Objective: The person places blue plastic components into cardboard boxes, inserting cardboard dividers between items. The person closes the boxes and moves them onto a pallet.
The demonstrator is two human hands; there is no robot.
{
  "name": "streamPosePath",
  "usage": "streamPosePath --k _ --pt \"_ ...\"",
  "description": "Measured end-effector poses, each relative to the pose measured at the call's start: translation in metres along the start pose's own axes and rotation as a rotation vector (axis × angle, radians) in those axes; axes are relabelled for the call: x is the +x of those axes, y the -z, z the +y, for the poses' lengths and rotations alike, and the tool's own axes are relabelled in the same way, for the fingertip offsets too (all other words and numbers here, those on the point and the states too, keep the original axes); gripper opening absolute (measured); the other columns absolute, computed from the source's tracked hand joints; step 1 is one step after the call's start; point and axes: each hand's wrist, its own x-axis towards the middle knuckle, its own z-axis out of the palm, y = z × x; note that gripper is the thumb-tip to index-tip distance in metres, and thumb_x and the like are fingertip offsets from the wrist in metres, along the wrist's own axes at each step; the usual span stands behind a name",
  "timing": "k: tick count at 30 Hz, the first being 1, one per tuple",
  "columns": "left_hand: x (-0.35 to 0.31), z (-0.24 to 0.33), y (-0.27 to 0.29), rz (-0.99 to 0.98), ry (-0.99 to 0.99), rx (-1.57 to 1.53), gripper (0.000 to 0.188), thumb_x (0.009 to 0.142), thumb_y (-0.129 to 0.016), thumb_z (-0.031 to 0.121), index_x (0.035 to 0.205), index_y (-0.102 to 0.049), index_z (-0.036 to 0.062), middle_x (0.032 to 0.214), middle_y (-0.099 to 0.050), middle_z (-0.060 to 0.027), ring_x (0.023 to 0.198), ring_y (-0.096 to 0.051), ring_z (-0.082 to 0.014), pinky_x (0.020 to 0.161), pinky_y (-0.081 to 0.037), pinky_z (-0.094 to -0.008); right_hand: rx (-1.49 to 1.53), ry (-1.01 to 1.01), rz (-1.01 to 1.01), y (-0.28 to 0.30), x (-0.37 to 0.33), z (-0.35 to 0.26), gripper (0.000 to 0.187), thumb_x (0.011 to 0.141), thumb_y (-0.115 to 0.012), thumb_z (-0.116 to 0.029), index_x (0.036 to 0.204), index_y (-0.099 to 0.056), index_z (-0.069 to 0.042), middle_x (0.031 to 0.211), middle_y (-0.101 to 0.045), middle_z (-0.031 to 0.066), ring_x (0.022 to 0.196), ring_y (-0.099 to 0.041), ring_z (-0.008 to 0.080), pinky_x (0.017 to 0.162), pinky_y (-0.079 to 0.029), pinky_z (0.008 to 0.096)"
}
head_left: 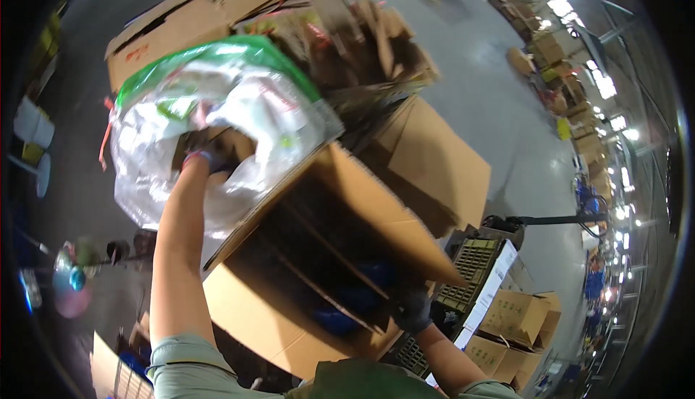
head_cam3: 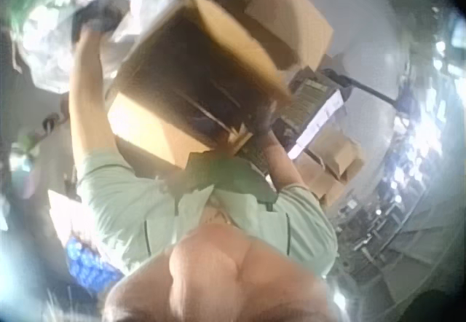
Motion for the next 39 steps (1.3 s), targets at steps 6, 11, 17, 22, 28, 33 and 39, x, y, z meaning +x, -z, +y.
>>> streamPosePath --k 6,11,17,22,28,33,39 --pt "-0.011 -0.045 0.017 -0.157 0.142 -0.454 0.039 0.085 -0.063 0.036 0.114 -0.067 0.0105 0.105 -0.069 -0.0121 0.098 -0.066 -0.023 0.083 -0.051 -0.0369 0.155 0.005 0.133 0.003 0.005 -0.005 0.026 0.079 -0.068 -0.021 0.104 -0.069 -0.014 0.103 -0.067 0.0145 0.094 -0.063 0.0388 0.077 -0.053 0.0479" --pt "-0.056 0.095 0.073 -0.104 -0.004 0.315 0.039 0.088 -0.055 0.025 0.122 -0.062 0.0061 0.109 -0.069 -0.0185 0.103 -0.066 -0.0343 0.093 -0.048 -0.0438 0.119 -0.064 -0.012 0.006 -0.015 0.001 0.029 0.078 -0.069 -0.024 0.105 -0.069 -0.014 0.097 -0.066 0.0129 0.087 -0.062 0.0371 0.072 -0.052 0.0474" --pt "-0.16 0.155 0.173 0.03 -0.16 0.069 0.058 0.088 -0.052 0.009 0.145 -0.042 0.0081 0.133 -0.054 -0.0265 0.122 -0.053 -0.0411 0.102 -0.043 -0.0467 0.122 0.021 0.038 0.007 0.002 -0.005 0.036 0.079 -0.07 -0.025 0.112 -0.067 -0.012 0.101 -0.065 0.014 0.09 -0.062 0.037 0.076 -0.051 0.0467" --pt "-0.3 0.249 0.223 0.618 -0.013 -0.251 0.053 0.092 -0.054 0.01 0.143 -0.045 0.0018 0.131 -0.06 -0.0236 0.117 -0.061 -0.0355 0.098 -0.047 -0.0386 0.669 0.107 0.399 0.003 0.015 -0.015 0.076 0.082 -0.08 -0.019 0.146 -0.042 -0.004 0.142 -0.05 0.0174 0.131 -0.049 0.0339 0.105 -0.041 0.0408" --pt "-0.428 0.348 0.074 0.776 0.309 -1.306 0.049 0.101 -0.05 0.026 0.143 -0.045 0.0007 0.129 -0.056 -0.0098 0.111 -0.054 -0.018 0.098 -0.04 -0.031 2.324 0.487 -0.363 0.067 0.087 -0.111 0.092 0.088 -0.07 -0.016 0.158 -0.011 -0.009 0.159 -0.027 0.0158 0.147 -0.027 0.0264 0.118 -0.024 0.0413" --pt "-0.478 0.395 -0.014 0.426 0.457 -1.454 0.047 0.099 -0.059 0.02 0.141 -0.047 0.0029 0.123 -0.061 -0.008 0.107 -0.056 -0.0138 0.095 -0.043 -0.0267 2.45 -0.004 -0.659 0.067 0.065 -0.085 0.066 0.083 -0.07 -0.022 0.141 -0.045 -0.002 0.129 -0.059 0.0182 0.118 -0.06 0.0336 0.098 -0.052 0.0451" --pt "-0.465 0.369 0.004 -0.134 0.475 -0.874 0.053 0.089 -0.074 0.029 0.13 -0.056 0.0014 0.123 -0.063 -0.0198 0.113 -0.062 -0.0266 0.096 -0.048 -0.0338 2.307 -0.505 -0.774 0.002 -0.021 -0.067 0.049 0.092 -0.065 -0.008 0.138 -0.049 -0.002 0.127 -0.06 0.0087 0.114 -0.06 0.018 0.099 -0.049 0.0328"
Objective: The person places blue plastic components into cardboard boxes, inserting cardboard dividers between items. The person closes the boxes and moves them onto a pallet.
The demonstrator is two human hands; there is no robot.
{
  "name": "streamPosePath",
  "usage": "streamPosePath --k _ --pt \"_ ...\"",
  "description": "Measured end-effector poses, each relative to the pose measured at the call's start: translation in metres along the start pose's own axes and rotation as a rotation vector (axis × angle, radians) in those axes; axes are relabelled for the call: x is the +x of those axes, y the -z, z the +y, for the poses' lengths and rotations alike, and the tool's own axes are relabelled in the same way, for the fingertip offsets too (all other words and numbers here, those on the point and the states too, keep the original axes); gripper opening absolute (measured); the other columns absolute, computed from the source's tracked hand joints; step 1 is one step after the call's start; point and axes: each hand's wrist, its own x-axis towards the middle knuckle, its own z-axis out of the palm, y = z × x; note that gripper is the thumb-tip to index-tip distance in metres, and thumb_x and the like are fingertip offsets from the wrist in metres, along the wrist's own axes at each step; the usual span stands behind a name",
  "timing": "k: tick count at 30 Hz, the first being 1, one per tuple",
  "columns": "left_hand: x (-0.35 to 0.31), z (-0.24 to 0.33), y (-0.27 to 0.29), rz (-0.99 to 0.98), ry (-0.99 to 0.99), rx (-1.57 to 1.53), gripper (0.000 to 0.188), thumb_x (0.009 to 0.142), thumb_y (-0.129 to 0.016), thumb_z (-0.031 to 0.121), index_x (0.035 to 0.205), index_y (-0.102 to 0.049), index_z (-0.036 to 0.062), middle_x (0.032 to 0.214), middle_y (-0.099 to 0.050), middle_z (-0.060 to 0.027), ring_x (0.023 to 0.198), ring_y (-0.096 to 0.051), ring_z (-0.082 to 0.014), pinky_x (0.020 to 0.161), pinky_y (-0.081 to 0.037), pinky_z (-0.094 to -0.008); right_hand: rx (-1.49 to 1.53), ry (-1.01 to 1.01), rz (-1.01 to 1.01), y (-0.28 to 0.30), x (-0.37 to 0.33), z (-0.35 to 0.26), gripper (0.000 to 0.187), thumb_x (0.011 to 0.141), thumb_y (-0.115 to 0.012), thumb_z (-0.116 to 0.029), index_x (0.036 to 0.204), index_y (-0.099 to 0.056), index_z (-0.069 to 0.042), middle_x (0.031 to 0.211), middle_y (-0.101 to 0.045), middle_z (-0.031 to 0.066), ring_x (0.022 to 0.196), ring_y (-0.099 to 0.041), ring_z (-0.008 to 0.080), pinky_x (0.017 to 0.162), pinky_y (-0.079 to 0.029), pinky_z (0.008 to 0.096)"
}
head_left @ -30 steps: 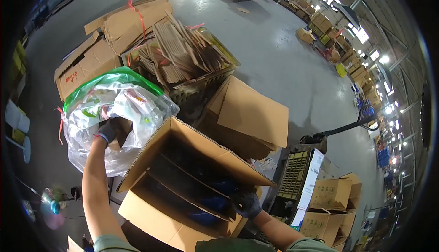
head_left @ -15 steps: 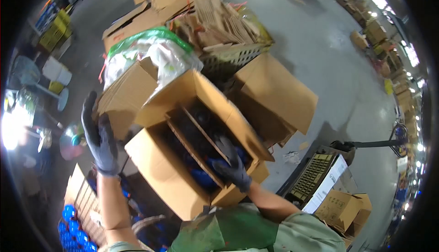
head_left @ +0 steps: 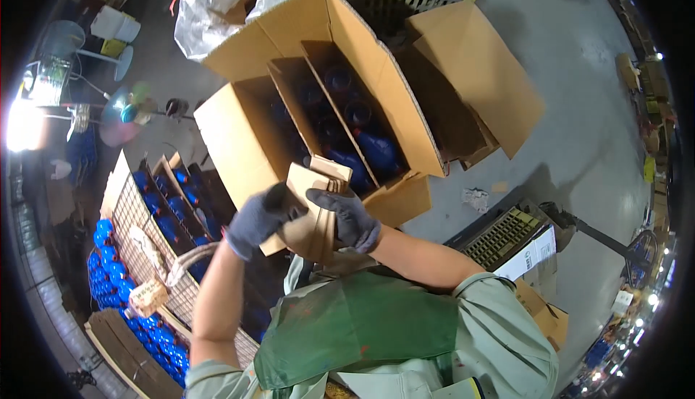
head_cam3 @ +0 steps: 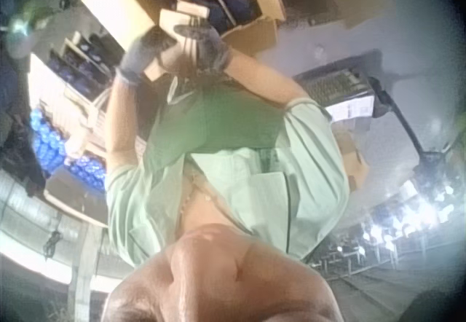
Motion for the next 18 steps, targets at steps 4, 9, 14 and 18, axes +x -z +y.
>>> streamPosePath --k 4,9,14,18 --pt "0.043 0.042 0.033 0.245 -0.352 0.921 0.025 0.082 -0.066 0.005 0.106 -0.072 0.0102 0.116 -0.067 -0.0107 0.116 -0.059 -0.0283 0.109 -0.036 -0.0418 0.08 -0.067 0.095 0.049 -0.048 -0.036 0.051 0.089 -0.06 -0.013 0.138 -0.048 -0.003 0.127 -0.06 0.0131 0.115 -0.06 0.028 0.104 -0.047 0.0418" --pt "0.147 -0.014 -0.025 -0.106 -0.117 1.606 0.032 0.09 -0.049 0.018 0.112 -0.07 0.0132 0.12 -0.065 -0.0182 0.116 -0.059 -0.0334 0.11 -0.034 -0.0505 -0.07 0.234 0.258 0.047 -0.056 -0.059 0.053 0.091 -0.064 -0.025 0.139 -0.049 -0.007 0.124 -0.062 0.0103 0.113 -0.062 0.027 0.098 -0.051 0.0429" --pt "0.166 -0.02 -0.023 -0.379 -0.127 1.182 0.038 0.082 -0.053 0.019 0.114 -0.069 0.006 0.1 -0.071 -0.019 0.089 -0.068 -0.0356 0.079 -0.054 -0.046 -0.116 0.4 0.313 0.07 -0.061 -0.043 0.045 0.088 -0.064 -0.026 0.127 -0.058 -0.005 0.119 -0.065 0.0111 0.108 -0.064 0.0269 0.095 -0.052 0.0422" --pt "0.089 0.033 -0.004 -0.039 -0.377 0.601 0.044 0.082 -0.07 0.037 0.109 -0.066 0.0021 0.104 -0.069 -0.0196 0.1 -0.064 -0.0352 0.087 -0.051 -0.0413 -0.331 0.667 0.303 0.045 -0.037 -0.013 0.028 0.091 -0.061 -0.018 0.108 -0.065 0.004 0.107 -0.066 0.0104 0.1 -0.063 0.0218 0.093 -0.051 0.0368"
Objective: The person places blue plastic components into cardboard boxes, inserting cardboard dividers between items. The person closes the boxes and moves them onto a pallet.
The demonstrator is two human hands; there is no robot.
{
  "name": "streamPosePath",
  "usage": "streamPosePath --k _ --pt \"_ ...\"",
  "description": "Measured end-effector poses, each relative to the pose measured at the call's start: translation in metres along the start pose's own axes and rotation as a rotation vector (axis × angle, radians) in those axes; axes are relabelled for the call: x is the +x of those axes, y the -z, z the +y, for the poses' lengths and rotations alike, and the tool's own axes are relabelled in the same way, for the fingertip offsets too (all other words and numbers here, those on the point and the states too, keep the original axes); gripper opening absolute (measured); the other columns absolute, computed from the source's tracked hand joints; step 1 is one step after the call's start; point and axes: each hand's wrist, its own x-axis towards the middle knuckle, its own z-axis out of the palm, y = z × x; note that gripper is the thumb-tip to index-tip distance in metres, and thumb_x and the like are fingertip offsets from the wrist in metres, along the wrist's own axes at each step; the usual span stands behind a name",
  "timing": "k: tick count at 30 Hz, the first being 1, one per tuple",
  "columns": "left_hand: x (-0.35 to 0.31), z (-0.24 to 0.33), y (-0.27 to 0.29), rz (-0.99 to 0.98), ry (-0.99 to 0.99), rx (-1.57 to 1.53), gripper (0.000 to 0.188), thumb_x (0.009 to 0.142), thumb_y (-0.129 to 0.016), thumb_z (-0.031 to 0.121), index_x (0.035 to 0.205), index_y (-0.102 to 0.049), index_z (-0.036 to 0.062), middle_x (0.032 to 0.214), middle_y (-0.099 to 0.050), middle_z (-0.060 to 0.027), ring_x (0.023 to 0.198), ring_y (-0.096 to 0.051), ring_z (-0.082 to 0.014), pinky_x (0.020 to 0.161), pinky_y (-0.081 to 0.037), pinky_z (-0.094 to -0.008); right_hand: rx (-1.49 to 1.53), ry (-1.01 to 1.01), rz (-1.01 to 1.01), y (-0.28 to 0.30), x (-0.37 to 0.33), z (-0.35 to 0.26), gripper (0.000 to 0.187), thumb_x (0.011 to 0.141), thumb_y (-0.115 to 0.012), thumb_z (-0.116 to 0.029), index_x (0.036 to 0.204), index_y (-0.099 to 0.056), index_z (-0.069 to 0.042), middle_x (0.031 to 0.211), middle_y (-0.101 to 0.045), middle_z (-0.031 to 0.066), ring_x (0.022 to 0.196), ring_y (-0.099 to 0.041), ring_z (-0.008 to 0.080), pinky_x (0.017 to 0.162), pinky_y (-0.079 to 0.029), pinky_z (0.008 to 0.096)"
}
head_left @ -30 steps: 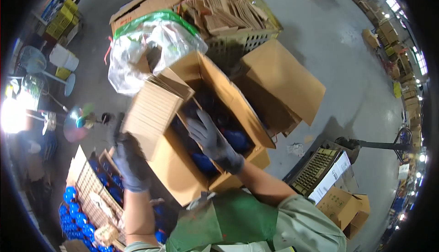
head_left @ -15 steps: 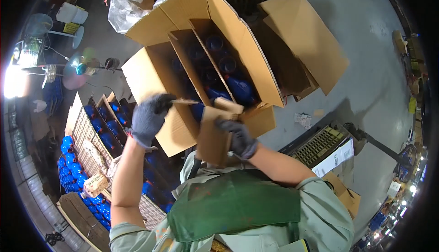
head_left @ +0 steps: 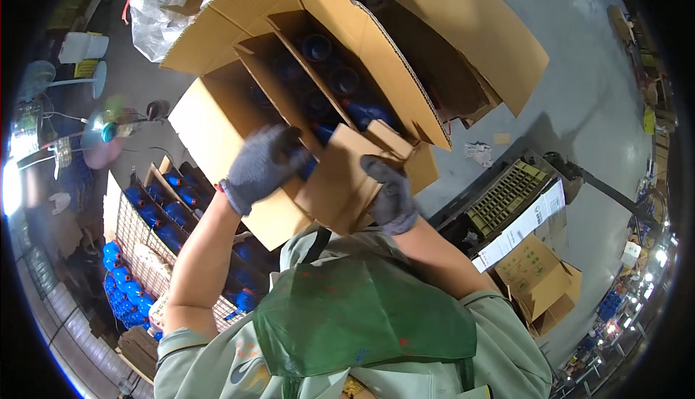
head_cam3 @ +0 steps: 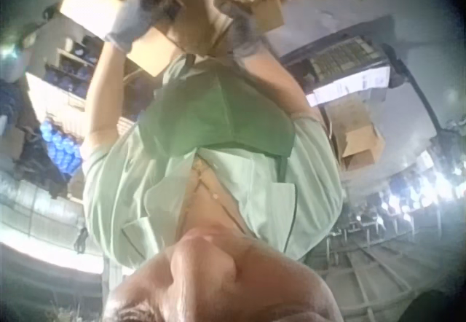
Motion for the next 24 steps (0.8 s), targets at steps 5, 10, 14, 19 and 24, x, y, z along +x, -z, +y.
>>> streamPosePath --k 5,10,14,19,24 --pt "0.036 0.013 0.036 -0.048 -0.093 0.403 0.038 0.078 -0.076 0.027 0.11 -0.069 0.0061 0.106 -0.068 -0.0156 0.108 -0.06 -0.0338 0.098 -0.045 -0.0422 0.414 -0.395 0.236 -0.007 0.002 -0.001 0.031 0.094 -0.06 -0.016 0.119 -0.059 0.003 0.105 -0.066 0.0096 0.104 -0.063 0.022 0.089 -0.054 0.0351" --pt "0.102 -0.006 -0.052 -0.359 0.057 0.829 0.036 0.091 -0.052 0.021 0.122 -0.067 0.0128 0.128 -0.063 -0.0113 0.122 -0.055 -0.0333 0.11 -0.036 -0.0493 0.031 -0.449 0.215 -0.013 0.001 -0.046 0.023 0.098 -0.057 -0.017 0.114 -0.06 -0.001 0.11 -0.062 0.0083 0.1 -0.062 0.017 0.084 -0.053 0.0348" --pt "0.098 -0.014 -0.052 -0.28 -0.076 0.561 0.047 0.097 -0.046 0.034 0.13 -0.059 0.0032 0.117 -0.067 -0.0225 0.11 -0.063 -0.0357 0.099 -0.047 -0.0457 0.665 -0.286 0.071 0.036 -0.017 -0.007 0.014 0.1 -0.053 -0.016 0.102 -0.055 -0.001 0.104 -0.053 0.0044 0.091 -0.052 0.0141 0.092 -0.045 0.0315" --pt "0.046 0.069 0.017 -0.598 -0.063 0.273 0.051 0.089 -0.062 0.048 0.119 -0.066 0.006 0.102 -0.069 -0.0201 0.093 -0.068 -0.0337 0.079 -0.054 -0.0411 -0.037 -0.162 0.147 0.005 -0.012 -0.007 0.039 0.096 -0.055 -0.017 0.132 -0.053 -0.001 0.119 -0.063 0.0131 0.112 -0.061 0.0247 0.096 -0.05 0.0389" --pt "0.14 0.065 0.009 -0.009 -0.485 0.639 0.024 0.086 -0.06 0.017 0.105 -0.072 0.0073 0.101 -0.07 -0.0177 0.091 -0.068 -0.0334 0.077 -0.054 -0.043 0.44 -0.28 0.166 -0.008 -0.007 -0.038 0.044 0.09 -0.058 -0.017 0.131 -0.052 0.001 0.119 -0.063 0.0166 0.111 -0.062 0.0278 0.097 -0.05 0.0409"
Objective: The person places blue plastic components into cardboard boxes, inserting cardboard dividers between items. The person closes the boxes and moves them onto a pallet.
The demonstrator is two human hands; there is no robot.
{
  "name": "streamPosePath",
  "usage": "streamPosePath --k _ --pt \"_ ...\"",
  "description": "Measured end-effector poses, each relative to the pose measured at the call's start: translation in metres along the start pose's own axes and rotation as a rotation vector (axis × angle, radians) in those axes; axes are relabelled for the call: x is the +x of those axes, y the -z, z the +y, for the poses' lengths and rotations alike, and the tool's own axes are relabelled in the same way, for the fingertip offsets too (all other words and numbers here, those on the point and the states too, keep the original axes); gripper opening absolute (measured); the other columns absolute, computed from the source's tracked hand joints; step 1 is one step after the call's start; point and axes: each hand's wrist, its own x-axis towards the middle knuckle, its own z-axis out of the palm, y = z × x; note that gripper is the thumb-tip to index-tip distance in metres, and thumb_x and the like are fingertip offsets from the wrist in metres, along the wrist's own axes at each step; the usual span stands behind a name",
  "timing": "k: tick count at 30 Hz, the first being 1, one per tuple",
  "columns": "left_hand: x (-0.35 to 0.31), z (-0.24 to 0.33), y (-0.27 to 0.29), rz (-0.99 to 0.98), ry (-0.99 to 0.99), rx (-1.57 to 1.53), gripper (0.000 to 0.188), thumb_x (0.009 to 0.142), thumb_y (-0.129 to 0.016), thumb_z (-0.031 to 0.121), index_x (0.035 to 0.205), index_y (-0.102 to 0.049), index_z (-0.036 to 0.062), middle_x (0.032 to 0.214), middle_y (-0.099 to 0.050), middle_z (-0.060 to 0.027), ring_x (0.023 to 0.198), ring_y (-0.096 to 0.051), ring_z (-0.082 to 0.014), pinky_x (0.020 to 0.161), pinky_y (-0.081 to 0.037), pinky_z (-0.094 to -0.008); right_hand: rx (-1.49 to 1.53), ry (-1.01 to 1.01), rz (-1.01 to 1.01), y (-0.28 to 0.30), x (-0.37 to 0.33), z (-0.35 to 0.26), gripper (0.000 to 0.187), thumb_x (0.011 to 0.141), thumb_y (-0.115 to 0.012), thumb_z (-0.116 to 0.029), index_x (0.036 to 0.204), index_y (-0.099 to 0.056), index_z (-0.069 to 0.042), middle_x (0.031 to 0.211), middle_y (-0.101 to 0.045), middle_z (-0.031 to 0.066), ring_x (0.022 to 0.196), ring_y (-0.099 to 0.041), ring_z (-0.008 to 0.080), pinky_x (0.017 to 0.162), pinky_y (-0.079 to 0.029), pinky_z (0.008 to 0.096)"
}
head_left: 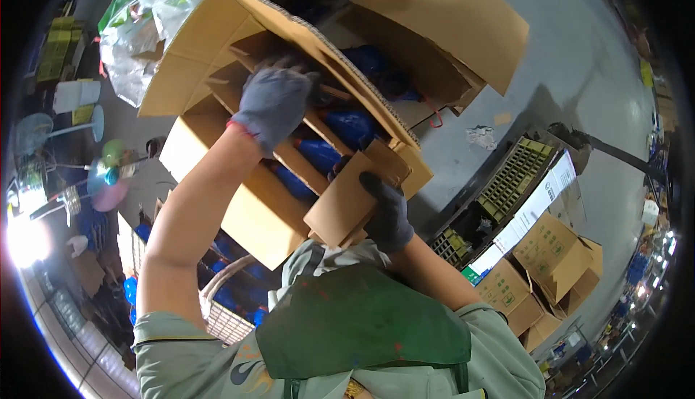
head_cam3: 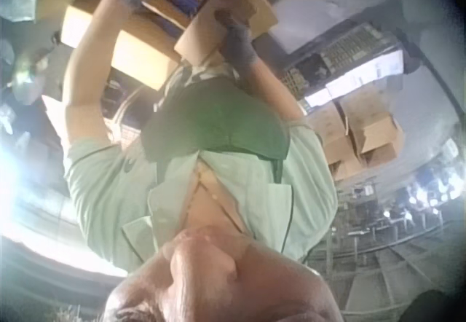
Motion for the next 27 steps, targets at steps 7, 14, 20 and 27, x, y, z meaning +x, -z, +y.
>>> streamPosePath --k 7,14,20,27 --pt "0.038 0.023 -0.134 -0.349 0.071 -0.013 0.039 0.092 -0.056 0.02 0.128 -0.059 0.0043 0.13 -0.061 -0.0186 0.119 -0.057 -0.0371 0.099 -0.046 -0.0458 -0.138 0.026 0.087 0.028 -0.03 -0.016 0.042 0.089 -0.06 -0.011 0.129 -0.054 0.001 0.121 -0.063 0.0136 0.109 -0.063 0.0265 0.094 -0.052 0.0395" --pt "-0.149 0.096 -0.03 0.123 0.407 -1.577 0.07 0.095 -0.067 0.022 0.151 -0.03 0.0014 0.14 -0.051 -0.0141 0.13 -0.046 -0.0212 0.108 -0.039 -0.0342 -0.777 0.252 -0.235 0.011 0.013 0.001 0.035 0.095 -0.06 -0.015 0.127 -0.06 0.0 0.128 -0.062 0.0095 0.116 -0.059 0.022 0.101 -0.047 0.0371" --pt "-0.356 0.162 -0.067 1.239 1.373 -1.357 0.064 0.091 -0.07 0.008 0.146 -0.038 0.0013 0.132 -0.055 -0.0099 0.116 -0.055 -0.0178 0.099 -0.047 -0.0326 -1.567 0.578 -0.979 -0.069 0.043 0.109 0.062 0.086 -0.07 -0.016 0.141 -0.045 -0.003 0.14 -0.048 0.02 0.129 -0.046 0.0351 0.11 -0.036 0.0422" --pt "-0.599 0.243 -0.109 1.828 1.871 -1.058 0.053 0.09 -0.074 0.019 0.134 -0.051 -0.0002 0.114 -0.065 -0.0076 0.097 -0.063 -0.0182 0.082 -0.054 -0.0328 -2.107 0.965 -1.066 -0.049 0.021 0.165 0.069 0.075 -0.077 -0.028 0.138 -0.054 -0.012 0.153 -0.029 0.0207 0.138 -0.029 0.0463 0.112 -0.03 0.0544"
